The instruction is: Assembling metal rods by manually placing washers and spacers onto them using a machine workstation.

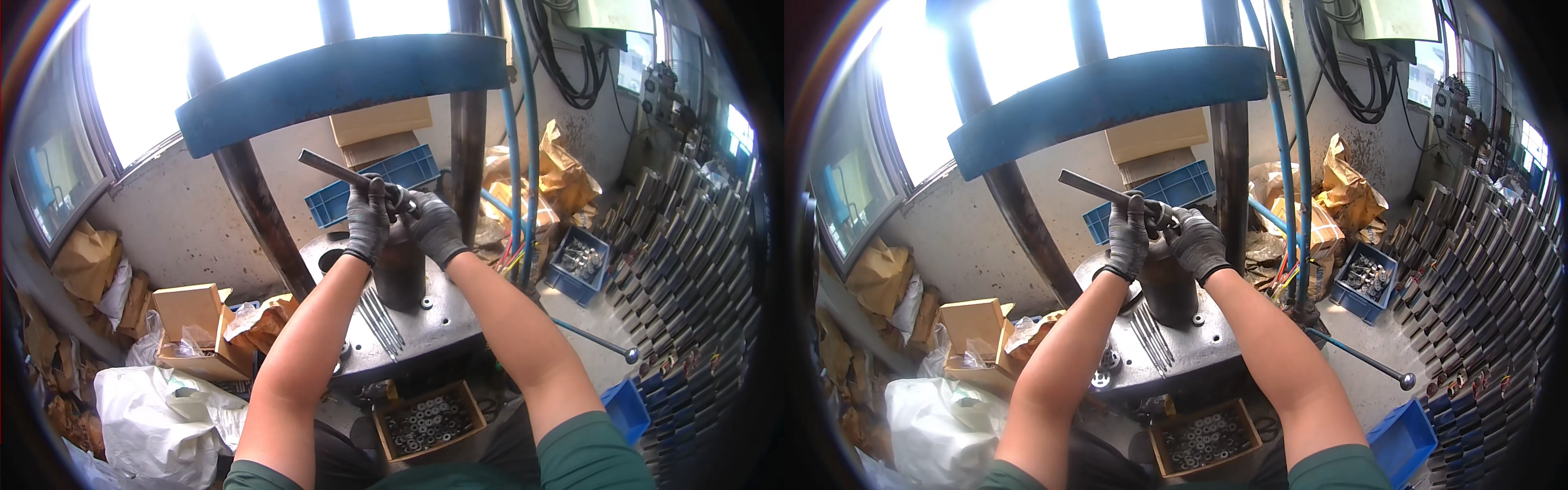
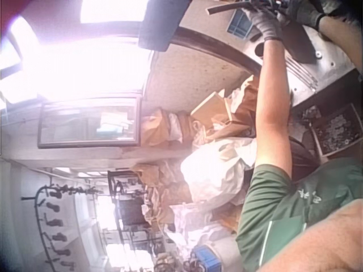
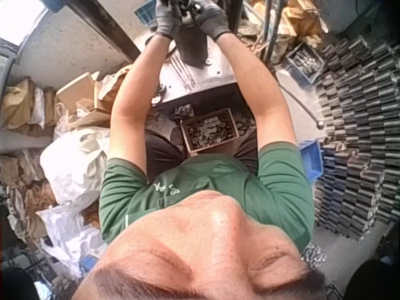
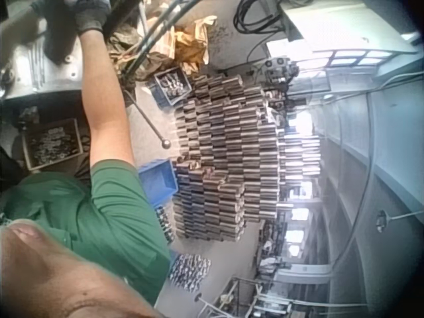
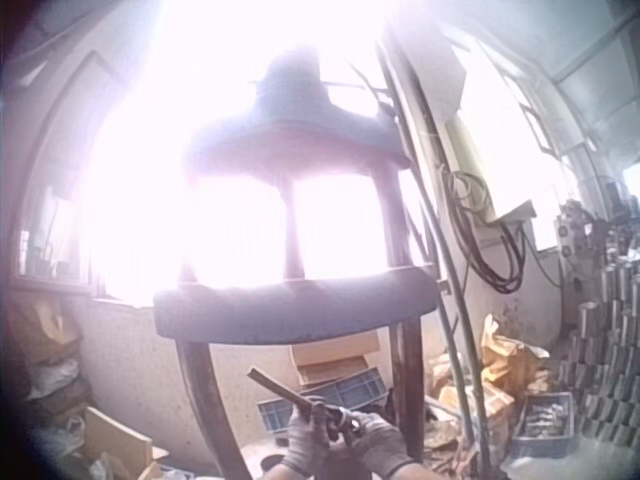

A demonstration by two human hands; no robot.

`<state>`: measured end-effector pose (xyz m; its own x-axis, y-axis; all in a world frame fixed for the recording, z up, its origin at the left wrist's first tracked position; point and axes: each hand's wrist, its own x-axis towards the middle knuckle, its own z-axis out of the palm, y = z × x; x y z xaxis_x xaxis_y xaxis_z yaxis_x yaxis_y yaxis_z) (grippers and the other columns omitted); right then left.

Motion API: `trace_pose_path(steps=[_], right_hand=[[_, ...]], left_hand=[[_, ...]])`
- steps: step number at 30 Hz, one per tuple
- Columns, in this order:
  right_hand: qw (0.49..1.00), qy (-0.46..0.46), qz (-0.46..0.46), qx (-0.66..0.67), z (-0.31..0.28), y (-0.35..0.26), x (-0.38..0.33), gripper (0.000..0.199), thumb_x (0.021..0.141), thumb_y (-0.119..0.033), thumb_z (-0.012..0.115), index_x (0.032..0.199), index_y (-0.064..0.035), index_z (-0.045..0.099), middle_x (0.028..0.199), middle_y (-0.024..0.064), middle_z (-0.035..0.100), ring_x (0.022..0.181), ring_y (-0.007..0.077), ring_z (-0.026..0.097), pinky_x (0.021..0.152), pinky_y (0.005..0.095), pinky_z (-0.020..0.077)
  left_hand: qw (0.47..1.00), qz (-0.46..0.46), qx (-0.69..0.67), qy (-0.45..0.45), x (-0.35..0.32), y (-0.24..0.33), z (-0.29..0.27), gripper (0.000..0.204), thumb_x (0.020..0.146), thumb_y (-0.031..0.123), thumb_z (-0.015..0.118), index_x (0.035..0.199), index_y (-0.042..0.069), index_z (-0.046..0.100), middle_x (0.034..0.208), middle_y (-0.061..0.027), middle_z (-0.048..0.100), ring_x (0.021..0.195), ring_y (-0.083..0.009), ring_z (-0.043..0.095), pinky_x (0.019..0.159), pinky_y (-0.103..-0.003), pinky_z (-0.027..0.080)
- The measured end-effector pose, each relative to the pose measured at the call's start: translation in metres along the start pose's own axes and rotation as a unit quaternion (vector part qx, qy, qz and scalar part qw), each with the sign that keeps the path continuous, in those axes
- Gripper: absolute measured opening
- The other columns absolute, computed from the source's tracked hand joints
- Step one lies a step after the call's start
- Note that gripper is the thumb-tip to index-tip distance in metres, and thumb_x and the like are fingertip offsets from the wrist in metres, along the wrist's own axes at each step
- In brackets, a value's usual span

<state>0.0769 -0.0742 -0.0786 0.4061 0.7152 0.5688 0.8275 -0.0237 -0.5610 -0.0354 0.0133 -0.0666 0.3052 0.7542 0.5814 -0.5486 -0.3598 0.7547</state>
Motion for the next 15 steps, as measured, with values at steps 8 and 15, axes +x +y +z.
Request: trace_pose_path(steps=[8,15], right_hand=[[0.982,-0.003,-0.083,0.171,-0.036,0.018,-0.053,0.029,0.09,-0.01,0.066,0.118,-0.0013,0.068,0.108,0.0179,0.069,0.095,0.0295,0.07,0.086,0.0371,0.0563],[0.95,-0.185,-0.185,-0.171,-0.228,-0.001,-0.191,0.007,0.08,-0.013,0.068,0.086,-0.0091,0.069,0.088,0.0097,0.067,0.084,0.0324,0.069,0.075,0.0432,0.0568]], left_hand=[[0.997,-0.069,0.021,-0.025,0.017,0.018,0.021,0.019,0.108,0.023,0.054,0.11,0.006,0.045,0.072,-0.003,0.054,0.056,-0.0119,0.052,0.05,-0.029,0.046],[0.97,-0.093,0.224,-0.034,0.026,0.038,0.035,0.025,0.109,0.026,0.052,0.114,0.003,0.045,0.074,-0.0051,0.054,0.06,-0.0138,0.059,0.052,-0.032,0.053]])
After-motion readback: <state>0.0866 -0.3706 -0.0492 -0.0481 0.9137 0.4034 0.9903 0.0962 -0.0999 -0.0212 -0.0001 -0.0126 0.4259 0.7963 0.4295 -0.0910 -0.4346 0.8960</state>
